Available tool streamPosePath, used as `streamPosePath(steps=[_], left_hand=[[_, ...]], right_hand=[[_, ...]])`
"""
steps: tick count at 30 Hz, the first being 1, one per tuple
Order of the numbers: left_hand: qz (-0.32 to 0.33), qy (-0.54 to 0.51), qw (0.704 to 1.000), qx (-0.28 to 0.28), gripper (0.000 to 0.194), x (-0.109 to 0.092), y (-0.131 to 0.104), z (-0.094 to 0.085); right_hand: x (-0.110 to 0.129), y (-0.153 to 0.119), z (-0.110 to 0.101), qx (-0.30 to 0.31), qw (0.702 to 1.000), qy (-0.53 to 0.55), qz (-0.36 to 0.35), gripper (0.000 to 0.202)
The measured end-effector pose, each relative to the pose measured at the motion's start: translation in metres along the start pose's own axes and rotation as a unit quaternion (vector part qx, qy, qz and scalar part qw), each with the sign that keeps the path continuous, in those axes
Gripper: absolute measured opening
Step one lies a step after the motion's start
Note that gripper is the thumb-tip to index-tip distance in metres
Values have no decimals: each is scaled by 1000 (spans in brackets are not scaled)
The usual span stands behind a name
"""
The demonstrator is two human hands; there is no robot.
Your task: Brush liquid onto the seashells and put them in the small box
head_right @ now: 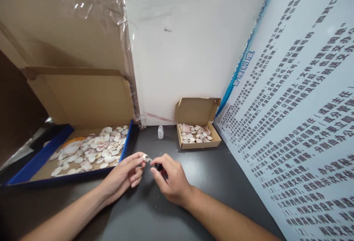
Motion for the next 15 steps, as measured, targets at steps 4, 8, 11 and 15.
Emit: streamPosePath(steps=[4, 8, 11, 15], left_hand=[[-5, -2, 1000, 8, 23, 1, 0, 1], [0, 7, 1000, 11, 23, 0, -1, 1], [-2, 7, 1000, 14, 22, -1, -2, 2], [-20, 11, 999, 28, 21, 1, -2, 2]], right_hand=[[-1, 0, -2, -7, 999, -25, 20, 10], [-2, 0, -1, -1, 1000, -20, -10, 11], [2, 7, -8, -9, 999, -48, -3, 11], [39, 18, -45, -54, 988, -55, -130, 18]])
Point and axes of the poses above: each hand's wrist, its own y-axis towards the middle knuckle, its own z-axis out of the palm, x = y × z, the point moved 2 cm from there along y, towards the middle knuckle, and after that the axes turned 12 degrees about -y, right-handed, at the moved point
